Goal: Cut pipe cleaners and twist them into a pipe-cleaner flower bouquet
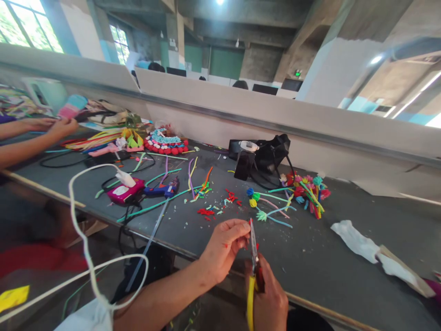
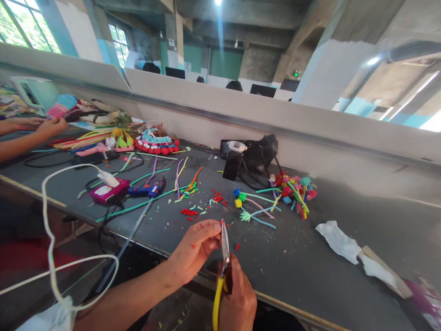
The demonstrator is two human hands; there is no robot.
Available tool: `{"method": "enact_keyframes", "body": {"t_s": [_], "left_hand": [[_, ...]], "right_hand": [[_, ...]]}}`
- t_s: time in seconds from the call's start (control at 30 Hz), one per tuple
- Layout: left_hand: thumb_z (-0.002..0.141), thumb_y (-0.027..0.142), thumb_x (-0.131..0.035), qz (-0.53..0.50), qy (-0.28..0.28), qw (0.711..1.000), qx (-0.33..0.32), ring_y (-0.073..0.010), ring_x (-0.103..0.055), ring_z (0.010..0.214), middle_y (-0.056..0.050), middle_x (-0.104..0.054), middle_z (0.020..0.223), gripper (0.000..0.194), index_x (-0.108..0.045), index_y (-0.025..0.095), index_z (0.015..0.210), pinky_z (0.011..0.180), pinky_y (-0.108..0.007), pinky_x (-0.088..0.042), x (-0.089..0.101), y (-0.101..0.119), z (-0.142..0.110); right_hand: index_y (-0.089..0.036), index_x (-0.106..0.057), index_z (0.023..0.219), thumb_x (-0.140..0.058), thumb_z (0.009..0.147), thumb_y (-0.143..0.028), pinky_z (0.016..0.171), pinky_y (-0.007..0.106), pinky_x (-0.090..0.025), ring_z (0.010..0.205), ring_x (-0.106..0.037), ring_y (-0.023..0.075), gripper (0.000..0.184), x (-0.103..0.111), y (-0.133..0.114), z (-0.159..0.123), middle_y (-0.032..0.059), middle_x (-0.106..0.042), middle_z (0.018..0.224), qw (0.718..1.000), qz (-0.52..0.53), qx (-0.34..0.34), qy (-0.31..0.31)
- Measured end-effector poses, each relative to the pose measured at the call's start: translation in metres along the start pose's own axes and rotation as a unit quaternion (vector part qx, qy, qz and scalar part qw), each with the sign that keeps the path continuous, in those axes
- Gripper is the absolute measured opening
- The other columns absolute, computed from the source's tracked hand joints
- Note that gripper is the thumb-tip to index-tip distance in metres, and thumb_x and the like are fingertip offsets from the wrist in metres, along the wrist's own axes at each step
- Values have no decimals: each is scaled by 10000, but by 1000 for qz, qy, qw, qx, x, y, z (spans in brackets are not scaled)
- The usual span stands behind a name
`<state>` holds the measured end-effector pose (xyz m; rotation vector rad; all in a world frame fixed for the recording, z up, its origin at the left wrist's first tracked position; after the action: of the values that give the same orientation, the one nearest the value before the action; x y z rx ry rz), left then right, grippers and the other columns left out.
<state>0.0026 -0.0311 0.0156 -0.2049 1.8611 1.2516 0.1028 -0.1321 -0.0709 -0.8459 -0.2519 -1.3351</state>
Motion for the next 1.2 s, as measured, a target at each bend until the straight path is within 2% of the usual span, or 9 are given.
{"method": "enact_keyframes", "body": {"t_s": [0.2,0.47,0.63,0.73,0.83,0.93,1.03,1.1,1.2], "left_hand": [[701,245,-758,-17,13,1000,-3,-62,-412,550,-2,-554,650,155,-680,112,682,578,-215,-347,-1,0,-1],[679,266,-756,2,15,1000,8,-66,-393,546,7,-549,640,173,-657,126,657,575,-224,-315,-2,-2,-2],[628,242,-705,180,-27,980,78,-83,-384,539,-1,-587,604,120,-661,130,640,549,-239,-275,5,-10,0],[604,251,-686,317,-28,943,98,-89,-381,526,42,-534,547,118,-674,146,659,521,-240,-251,12,-13,3],[615,253,-659,401,-69,906,114,-97,-402,522,58,-527,543,121,-681,158,685,505,-234,-266,16,-12,3],[645,253,-658,481,-128,862,97,-108,-450,553,51,-561,575,112,-682,158,699,517,-224,-297,15,-12,-1],[723,268,-662,569,-154,808,11,-127,-522,610,23,-613,644,112,-690,161,739,558,-222,-328,12,-13,-5],[781,251,-645,638,-168,746,-89,-147,-567,676,-6,-648,723,92,-688,171,775,631,-242,-357,10,-14,-8],[849,228,-596,732,-223,589,-257,-176,-579,750,-50,-658,818,98,-654,171,794,740,-304,-354,7,-15,-13]], "right_hand": [[-106,-686,1128,-527,944,-395,591,221,-556,736,-752,205,378,-4,3,-3,129,-767,955,999,-2,-31,-23],[-136,-720,1059,-550,912,-458,562,209,-541,659,-733,192,393,-1,9,-2,95,-774,873,986,110,-101,-74],[-171,-723,972,-628,836,-506,565,234,-529,633,-685,188,373,10,-1,13,51,-737,793,950,208,-223,-64],[-169,-672,1100,-632,836,-535,370,213,-412,395,-524,130,453,15,-10,17,-31,-592,554,880,306,-362,-40],[-182,-607,1166,-674,802,-537,333,187,-344,353,-444,98,513,18,-17,18,-74,-507,518,804,405,-434,-23],[-192,-596,1130,-734,745,-526,354,182,-360,381,-458,93,528,20,-20,21,-71,-525,553,784,429,-448,-26],[-199,-587,1104,-755,729,-517,351,183,-374,373,-465,95,519,23,-19,23,-86,-506,530,787,416,-455,-29],[-210,-572,1109,-752,739,-503,348,179,-377,362,-466,95,506,24,-16,23,-100,-489,508,781,425,-458,-22],[-222,-540,1143,-763,725,-487,328,174,-354,330,-424,83,543,20,-10,21,-120,-464,479,745,477,-467,-9]]}}
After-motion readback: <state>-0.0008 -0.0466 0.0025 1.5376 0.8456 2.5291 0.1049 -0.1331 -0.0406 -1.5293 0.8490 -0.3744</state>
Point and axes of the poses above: each hand's wrist, its own z-axis towards the middle knuckle, its own x-axis out of the back of the hand, y = z × x, the point moved 1 cm from there along z, towards the middle knuckle
